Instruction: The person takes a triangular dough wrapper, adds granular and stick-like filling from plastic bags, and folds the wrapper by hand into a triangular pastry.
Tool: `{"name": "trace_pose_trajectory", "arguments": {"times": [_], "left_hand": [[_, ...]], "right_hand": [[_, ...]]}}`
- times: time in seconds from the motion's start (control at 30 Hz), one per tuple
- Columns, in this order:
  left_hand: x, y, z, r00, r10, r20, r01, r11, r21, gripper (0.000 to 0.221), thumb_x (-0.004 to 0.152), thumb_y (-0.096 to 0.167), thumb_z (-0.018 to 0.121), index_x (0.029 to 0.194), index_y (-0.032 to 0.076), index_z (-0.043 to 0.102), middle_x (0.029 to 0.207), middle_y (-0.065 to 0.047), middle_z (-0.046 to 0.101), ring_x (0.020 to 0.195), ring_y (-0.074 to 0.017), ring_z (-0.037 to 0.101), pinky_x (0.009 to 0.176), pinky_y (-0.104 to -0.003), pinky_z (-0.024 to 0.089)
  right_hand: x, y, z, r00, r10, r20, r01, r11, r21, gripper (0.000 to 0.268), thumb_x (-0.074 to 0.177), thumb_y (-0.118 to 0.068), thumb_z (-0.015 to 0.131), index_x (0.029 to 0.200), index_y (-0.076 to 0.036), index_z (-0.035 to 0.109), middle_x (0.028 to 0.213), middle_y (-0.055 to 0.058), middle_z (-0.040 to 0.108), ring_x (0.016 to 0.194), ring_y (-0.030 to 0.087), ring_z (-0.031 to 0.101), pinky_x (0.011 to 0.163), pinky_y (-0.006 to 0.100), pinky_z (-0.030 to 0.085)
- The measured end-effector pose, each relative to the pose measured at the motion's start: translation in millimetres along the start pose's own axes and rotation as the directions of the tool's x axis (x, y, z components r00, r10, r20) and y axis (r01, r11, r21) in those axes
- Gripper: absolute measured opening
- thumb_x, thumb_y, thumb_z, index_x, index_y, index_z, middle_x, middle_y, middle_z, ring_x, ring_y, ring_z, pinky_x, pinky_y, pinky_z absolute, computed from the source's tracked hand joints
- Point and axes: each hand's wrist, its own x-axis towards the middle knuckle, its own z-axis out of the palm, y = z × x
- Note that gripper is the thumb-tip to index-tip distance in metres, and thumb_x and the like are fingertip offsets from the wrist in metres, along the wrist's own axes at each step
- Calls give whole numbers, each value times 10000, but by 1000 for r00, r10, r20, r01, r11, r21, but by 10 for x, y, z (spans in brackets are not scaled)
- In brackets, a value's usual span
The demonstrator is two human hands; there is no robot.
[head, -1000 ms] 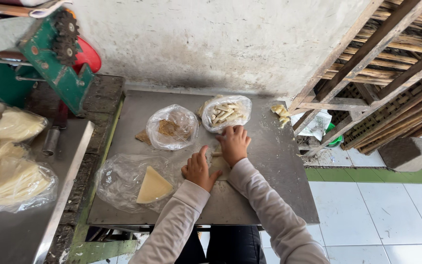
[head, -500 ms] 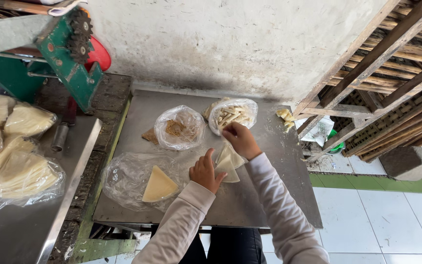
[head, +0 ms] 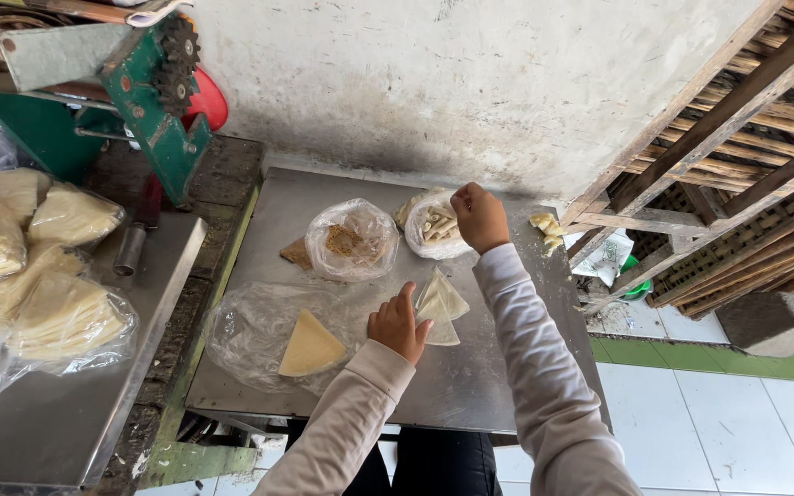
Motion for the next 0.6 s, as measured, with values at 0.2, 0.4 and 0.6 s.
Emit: {"name": "trace_pose_trajectory", "arguments": {"times": [0.2,0.4,0.6], "left_hand": [[-23,-97,64,999,4,-32,-6,997,-76,747,831,223,815,1450,92,418,1000,-62,673,947,-283,643,800,-461,480],[534,-20,119,934,79,-347,-135,981,-140,613,986,8,659,1516,11,349,1329,-266,636,1203,-373,646,1024,-419,574],[1791,232,-75,940,-329,87,330,944,9,652,941,40,627,1509,-1,309,1254,-288,650,1144,-424,659,964,-448,554]], "right_hand": [[-220,-53,110,996,-89,6,88,993,76,210,929,-184,743,1041,-19,677,1001,159,737,882,287,723,778,397,569],[-440,819,381,885,166,-435,-100,980,171,561,823,-234,876,1158,80,554,1108,237,562,923,322,593,792,408,539],[-303,1150,307,732,651,201,-639,553,535,338,928,-351,720,1033,-32,684,776,46,626,684,164,568,635,357,473]]}}
